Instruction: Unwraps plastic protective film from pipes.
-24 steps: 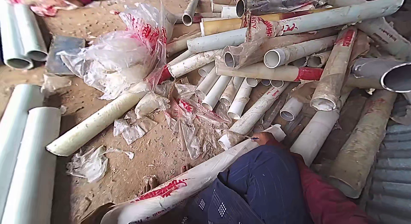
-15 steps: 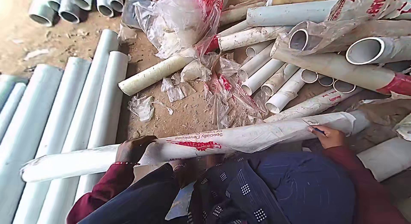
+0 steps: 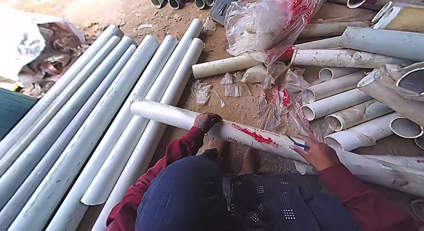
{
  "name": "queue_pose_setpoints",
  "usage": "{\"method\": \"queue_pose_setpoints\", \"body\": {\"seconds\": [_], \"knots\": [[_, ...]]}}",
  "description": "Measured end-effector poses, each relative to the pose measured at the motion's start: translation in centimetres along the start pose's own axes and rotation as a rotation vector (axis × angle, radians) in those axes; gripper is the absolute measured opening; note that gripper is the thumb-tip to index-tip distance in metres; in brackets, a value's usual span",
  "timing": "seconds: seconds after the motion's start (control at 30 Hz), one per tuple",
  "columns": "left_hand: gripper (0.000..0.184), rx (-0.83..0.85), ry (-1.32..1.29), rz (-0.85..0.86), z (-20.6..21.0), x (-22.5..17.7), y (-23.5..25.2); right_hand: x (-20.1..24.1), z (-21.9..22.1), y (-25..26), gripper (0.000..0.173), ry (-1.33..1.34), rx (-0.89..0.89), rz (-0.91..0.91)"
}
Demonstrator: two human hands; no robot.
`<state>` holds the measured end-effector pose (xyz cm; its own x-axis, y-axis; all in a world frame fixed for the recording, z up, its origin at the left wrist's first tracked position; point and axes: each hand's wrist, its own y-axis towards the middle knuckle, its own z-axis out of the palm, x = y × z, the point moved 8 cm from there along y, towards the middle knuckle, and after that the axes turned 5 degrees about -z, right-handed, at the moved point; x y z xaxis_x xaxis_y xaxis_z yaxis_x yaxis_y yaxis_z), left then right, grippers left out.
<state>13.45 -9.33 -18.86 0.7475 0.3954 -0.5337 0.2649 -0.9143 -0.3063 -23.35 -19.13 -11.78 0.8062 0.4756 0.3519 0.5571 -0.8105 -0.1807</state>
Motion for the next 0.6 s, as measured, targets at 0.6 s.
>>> {"method": "queue_pose_setpoints", "body": {"seconds": [0.6], "knots": [[0.021, -0.329, 0.015, -0.308, -8.4, 10.1, -6.8, 2.0, 5.0, -0.7, 0.015, 0.131, 0.014, -0.167]]}}
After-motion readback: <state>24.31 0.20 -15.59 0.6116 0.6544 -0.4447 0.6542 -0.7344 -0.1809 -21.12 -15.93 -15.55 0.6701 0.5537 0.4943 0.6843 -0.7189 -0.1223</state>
